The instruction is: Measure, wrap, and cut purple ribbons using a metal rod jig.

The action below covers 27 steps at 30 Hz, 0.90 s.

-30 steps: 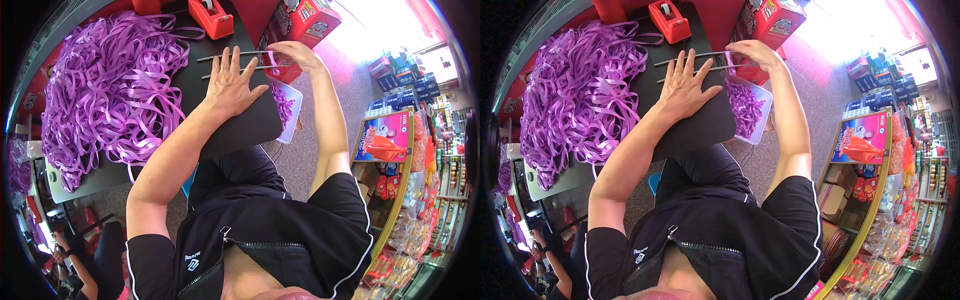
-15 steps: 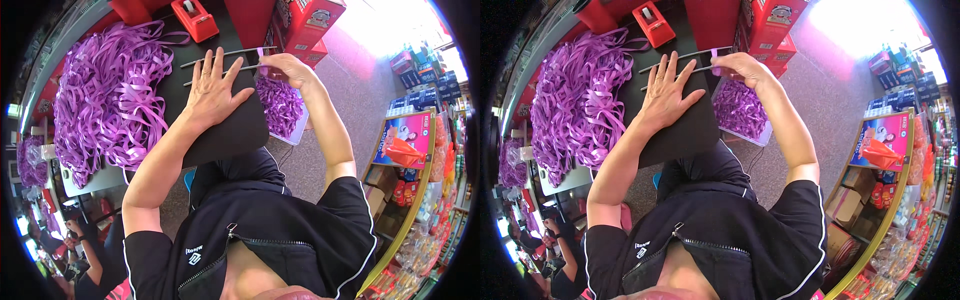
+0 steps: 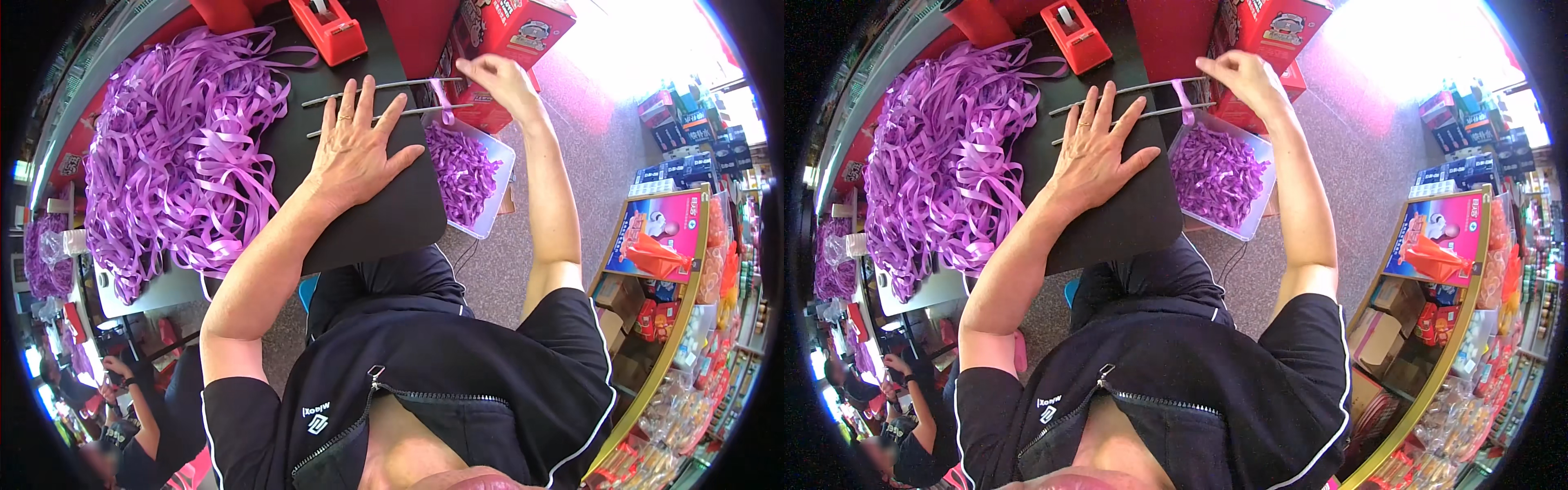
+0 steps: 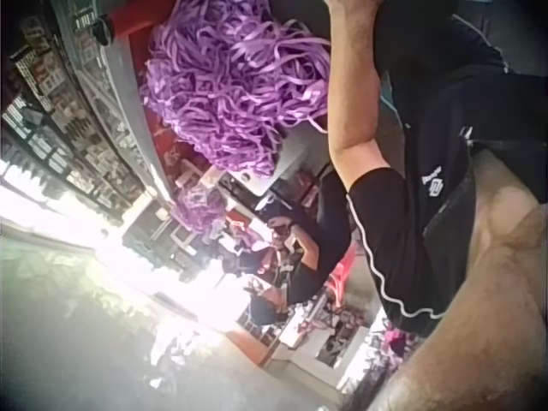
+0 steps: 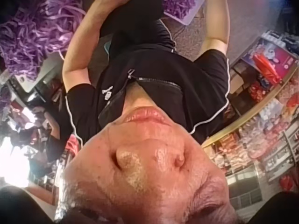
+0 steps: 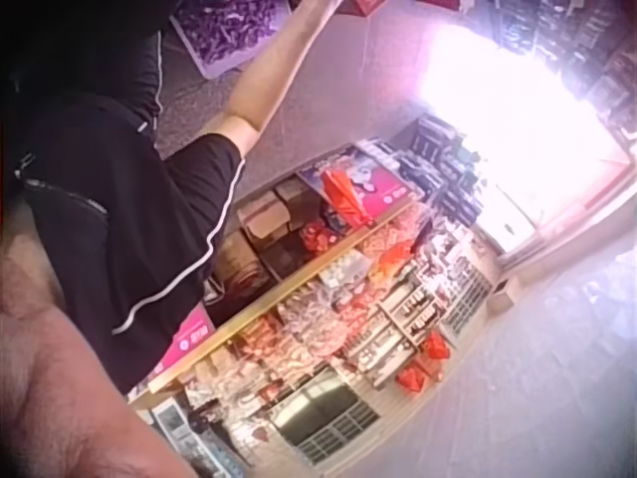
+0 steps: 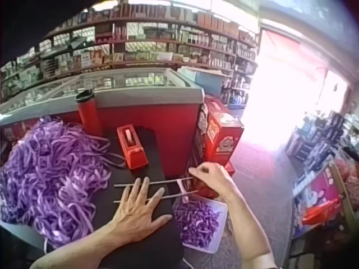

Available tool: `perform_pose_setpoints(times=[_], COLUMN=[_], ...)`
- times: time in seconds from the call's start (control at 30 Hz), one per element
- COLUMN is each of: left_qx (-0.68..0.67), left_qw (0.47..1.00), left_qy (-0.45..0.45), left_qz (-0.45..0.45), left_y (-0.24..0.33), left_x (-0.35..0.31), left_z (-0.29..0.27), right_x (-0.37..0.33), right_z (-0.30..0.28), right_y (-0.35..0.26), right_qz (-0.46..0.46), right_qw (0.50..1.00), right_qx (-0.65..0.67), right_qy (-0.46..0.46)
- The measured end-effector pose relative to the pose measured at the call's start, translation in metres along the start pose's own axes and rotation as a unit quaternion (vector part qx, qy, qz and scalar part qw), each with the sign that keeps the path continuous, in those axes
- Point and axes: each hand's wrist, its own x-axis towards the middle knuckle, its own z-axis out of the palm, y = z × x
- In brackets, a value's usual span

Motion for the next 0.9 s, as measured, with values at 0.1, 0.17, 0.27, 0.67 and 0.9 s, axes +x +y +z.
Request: perform_pose_setpoints(times=[0.1, 0.17, 0.27, 0.67, 0.9], left_qx=[0.007, 0.008, 0.010, 0.003, 0.003], left_qw=[1.000, 1.000, 1.000, 1.000, 1.000], left_qy=[-0.003, -0.005, -0.006, -0.001, 0.017], left_qz=[0.001, 0.000, 0.000, -0.007, 0.000], left_y=[0.000, -0.001, -0.002, -0.003, -0.005], left_x=[0.001, 0.000, 0.000, -0.002, -0.004], left_z=[-0.001, -0.001, 0.000, 0.003, 0.005], right_x=[0.017, 0.020, 0.031, 0.003, -0.019], right_z=[0.017, 0.021, 0.024, 0.018, 0.038], right_y=[0.000, -0.012, -0.007, 0.014, 0.025], right_qz=[-0.146, -0.093, 0.031, 0.127, 0.160], right_qw=[0.974, 0.961, 0.930, 0.905, 0.877], right_qx=[0.160, 0.221, 0.290, 0.370, 0.393], right_qy=[-0.071, -0.139, -0.223, -0.165, -0.226])
